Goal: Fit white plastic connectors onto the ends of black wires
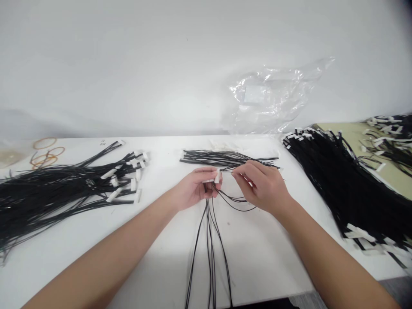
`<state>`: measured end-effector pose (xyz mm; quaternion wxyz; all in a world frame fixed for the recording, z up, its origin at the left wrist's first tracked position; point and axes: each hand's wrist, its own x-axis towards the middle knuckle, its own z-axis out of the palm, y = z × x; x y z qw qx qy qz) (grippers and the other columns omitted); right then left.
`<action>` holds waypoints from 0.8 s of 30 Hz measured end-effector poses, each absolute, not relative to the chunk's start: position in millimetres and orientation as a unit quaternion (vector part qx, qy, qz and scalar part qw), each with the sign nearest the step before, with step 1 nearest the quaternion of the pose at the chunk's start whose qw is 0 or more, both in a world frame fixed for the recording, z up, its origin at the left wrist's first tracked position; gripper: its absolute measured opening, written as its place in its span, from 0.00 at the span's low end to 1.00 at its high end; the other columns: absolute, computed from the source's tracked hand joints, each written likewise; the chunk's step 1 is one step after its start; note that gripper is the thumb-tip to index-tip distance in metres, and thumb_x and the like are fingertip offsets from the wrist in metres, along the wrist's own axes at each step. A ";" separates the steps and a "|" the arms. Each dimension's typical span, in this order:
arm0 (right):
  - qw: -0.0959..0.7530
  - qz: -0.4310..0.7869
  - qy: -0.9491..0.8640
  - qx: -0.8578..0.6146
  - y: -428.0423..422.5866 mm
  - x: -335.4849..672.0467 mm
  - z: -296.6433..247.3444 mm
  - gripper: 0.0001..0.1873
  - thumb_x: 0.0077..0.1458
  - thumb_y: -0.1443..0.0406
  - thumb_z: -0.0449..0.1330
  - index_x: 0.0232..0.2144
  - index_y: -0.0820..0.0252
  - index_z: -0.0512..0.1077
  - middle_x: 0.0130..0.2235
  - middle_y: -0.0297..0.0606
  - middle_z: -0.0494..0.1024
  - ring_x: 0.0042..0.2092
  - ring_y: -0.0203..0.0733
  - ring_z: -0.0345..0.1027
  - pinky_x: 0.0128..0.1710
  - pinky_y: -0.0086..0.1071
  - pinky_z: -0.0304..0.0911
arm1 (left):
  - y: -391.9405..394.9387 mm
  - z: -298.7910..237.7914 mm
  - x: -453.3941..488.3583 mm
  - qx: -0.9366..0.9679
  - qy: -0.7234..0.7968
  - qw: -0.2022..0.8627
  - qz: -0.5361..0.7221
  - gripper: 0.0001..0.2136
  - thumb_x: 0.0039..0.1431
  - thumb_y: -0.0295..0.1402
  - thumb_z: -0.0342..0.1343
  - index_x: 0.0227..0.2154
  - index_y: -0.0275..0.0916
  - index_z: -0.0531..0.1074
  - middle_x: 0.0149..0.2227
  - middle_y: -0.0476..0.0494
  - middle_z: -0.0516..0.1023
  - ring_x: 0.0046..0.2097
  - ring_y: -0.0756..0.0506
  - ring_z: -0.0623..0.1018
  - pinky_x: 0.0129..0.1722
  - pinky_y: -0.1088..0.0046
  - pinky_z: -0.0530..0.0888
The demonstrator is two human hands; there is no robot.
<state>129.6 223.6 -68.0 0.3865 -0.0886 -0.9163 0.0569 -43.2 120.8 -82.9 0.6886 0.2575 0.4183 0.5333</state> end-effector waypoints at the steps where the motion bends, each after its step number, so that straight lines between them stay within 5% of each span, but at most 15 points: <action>1: 0.385 0.057 -0.917 -0.089 223.7 129.7 -67.7 0.03 0.51 0.72 0.56 0.28 0.60 0.66 0.24 0.28 0.66 0.23 0.25 0.52 0.22 0.21 0.49 | 120.7 -82.8 -43.3 0.257 0.418 0.689 0.533 0.08 0.54 0.34 0.55 0.25 0.34 0.68 0.26 0.46 0.69 0.24 0.53 0.71 0.20 0.80 0.60; 24: 0.383 0.017 -0.920 -0.082 222.6 127.5 -67.8 0.02 0.52 0.69 0.56 0.28 0.60 0.68 0.23 0.28 0.65 0.22 0.26 0.49 0.21 0.22 0.48 | 121.1 -83.2 -40.4 0.274 0.428 0.680 0.528 0.08 0.53 0.34 0.56 0.25 0.33 0.68 0.25 0.46 0.69 0.25 0.54 0.70 0.21 0.80 0.60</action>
